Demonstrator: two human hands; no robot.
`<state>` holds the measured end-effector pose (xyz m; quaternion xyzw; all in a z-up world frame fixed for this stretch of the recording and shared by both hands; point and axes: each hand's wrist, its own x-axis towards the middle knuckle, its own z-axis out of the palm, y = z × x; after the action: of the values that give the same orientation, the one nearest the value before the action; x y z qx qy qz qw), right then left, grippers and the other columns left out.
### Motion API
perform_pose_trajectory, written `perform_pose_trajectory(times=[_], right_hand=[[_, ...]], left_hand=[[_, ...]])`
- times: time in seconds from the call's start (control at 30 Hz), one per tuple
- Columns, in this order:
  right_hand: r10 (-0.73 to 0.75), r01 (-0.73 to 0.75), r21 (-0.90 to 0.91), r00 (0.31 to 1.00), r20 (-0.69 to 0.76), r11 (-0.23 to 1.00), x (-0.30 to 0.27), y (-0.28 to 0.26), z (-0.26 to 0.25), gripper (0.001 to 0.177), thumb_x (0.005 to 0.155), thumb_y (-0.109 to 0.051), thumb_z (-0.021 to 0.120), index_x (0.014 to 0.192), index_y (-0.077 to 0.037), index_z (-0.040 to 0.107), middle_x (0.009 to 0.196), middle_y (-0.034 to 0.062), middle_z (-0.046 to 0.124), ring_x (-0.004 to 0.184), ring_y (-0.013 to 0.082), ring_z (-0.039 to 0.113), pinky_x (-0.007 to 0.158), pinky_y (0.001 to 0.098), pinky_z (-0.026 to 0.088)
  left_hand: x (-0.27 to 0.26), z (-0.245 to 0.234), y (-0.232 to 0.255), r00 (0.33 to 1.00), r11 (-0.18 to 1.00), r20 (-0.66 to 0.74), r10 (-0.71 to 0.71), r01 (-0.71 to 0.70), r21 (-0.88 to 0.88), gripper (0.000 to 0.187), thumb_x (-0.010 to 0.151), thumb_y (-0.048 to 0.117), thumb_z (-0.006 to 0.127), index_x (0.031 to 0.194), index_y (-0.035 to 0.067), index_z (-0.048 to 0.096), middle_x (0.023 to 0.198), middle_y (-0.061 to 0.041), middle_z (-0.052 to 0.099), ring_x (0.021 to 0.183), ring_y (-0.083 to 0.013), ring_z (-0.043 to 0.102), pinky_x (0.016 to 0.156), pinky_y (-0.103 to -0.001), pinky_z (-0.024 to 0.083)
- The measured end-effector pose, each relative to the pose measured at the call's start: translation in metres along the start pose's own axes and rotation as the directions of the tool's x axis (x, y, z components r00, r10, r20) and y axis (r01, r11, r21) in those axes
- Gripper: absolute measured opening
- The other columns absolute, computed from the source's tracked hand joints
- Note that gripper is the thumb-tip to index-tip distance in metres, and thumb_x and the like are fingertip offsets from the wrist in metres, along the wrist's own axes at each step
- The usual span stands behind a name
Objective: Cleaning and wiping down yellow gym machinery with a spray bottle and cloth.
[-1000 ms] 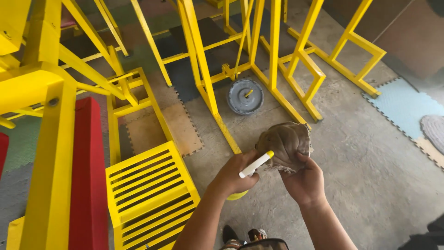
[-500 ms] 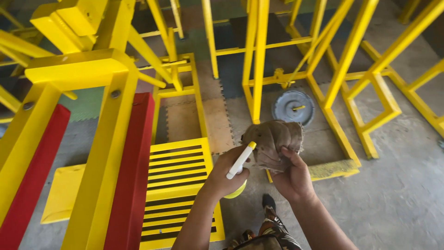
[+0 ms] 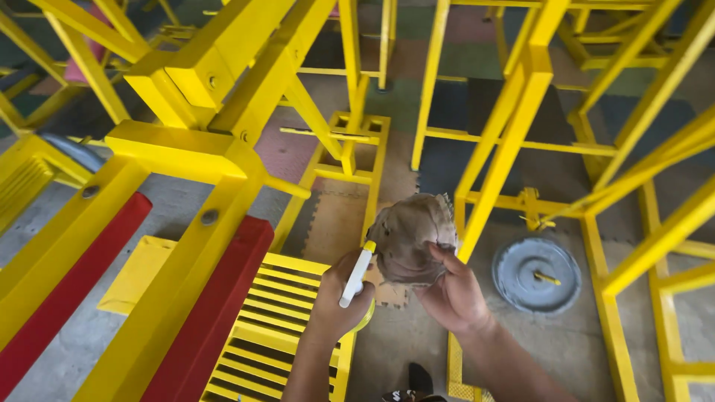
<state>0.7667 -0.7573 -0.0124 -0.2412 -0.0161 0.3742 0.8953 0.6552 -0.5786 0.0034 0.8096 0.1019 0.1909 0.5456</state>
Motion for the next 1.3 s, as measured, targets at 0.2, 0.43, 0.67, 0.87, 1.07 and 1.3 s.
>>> perform_pose_trajectory(times=[0.2,0.43,0.67,0.87,1.07,1.3], right_hand=[[0.139,-0.142,0.016,0.983,0.119,0.990,0.062,-0.055,0.014,0.049,0.102,-0.021,0.051,0.147,-0.004,0.044,0.142,0.0171,0.059,0.129,0.0299,0.058,0.112,0.0495,0.043],[0.256,-0.257,-0.029,0.966,-0.035,0.966,0.094,-0.078,0.025,0.050,0.098,-0.026,0.045,0.145,-0.006,0.043,0.137,0.0172,0.062,0.126,0.0318,0.059,0.112,0.0579,0.042],[0.232,-0.231,-0.038,0.973,0.002,0.972,0.137,-0.107,0.037,0.049,0.102,-0.025,0.041,0.146,-0.002,0.044,0.140,0.0197,0.059,0.129,0.0323,0.058,0.115,0.0551,0.040],[0.204,-0.203,-0.028,0.979,0.031,0.979,0.205,-0.113,0.050,0.047,0.101,-0.023,0.041,0.143,-0.002,0.048,0.140,0.0191,0.060,0.130,0.0328,0.058,0.114,0.0532,0.041],[0.236,-0.232,-0.058,0.967,0.091,0.971,0.288,-0.097,0.082,0.046,0.100,-0.023,0.047,0.141,-0.004,0.051,0.137,0.0164,0.063,0.126,0.0306,0.061,0.109,0.0512,0.044],[0.185,-0.164,-0.094,0.930,0.318,0.982,0.381,-0.050,0.073,0.042,0.102,-0.018,0.060,0.141,-0.004,0.055,0.138,0.0123,0.063,0.128,0.0280,0.059,0.111,0.0479,0.045]], left_hand=[[0.053,0.016,0.011,0.969,0.955,-0.225,0.099,-0.029,0.295,0.040,0.072,0.001,0.066,0.112,0.004,0.069,0.095,-0.017,0.072,0.090,-0.0346,0.073,0.079,-0.040,0.059],[0.095,0.018,0.039,0.924,0.878,-0.294,0.246,-0.084,0.472,0.047,0.068,0.002,0.064,0.114,0.006,0.072,0.108,-0.016,0.074,0.104,-0.0368,0.069,0.090,-0.044,0.056],[0.151,0.026,0.040,0.914,0.875,-0.283,0.291,-0.134,0.465,0.042,0.066,0.006,0.068,0.108,0.005,0.071,0.106,-0.017,0.073,0.106,-0.0379,0.068,0.092,-0.045,0.055],[0.213,0.010,0.034,0.915,0.875,-0.304,0.267,-0.098,0.475,0.038,0.066,0.010,0.070,0.104,0.006,0.071,0.106,-0.017,0.074,0.104,-0.0389,0.068,0.090,-0.046,0.055],[0.270,-0.040,0.015,0.886,0.833,-0.360,0.292,-0.051,0.551,0.036,0.067,0.012,0.071,0.102,0.006,0.071,0.103,-0.015,0.075,0.104,-0.0375,0.068,0.090,-0.047,0.054],[0.290,-0.087,-0.002,0.786,0.769,-0.501,0.363,0.050,0.637,0.041,0.070,0.009,0.066,0.111,0.005,0.070,0.102,-0.012,0.075,0.102,-0.0339,0.070,0.090,-0.046,0.054]])
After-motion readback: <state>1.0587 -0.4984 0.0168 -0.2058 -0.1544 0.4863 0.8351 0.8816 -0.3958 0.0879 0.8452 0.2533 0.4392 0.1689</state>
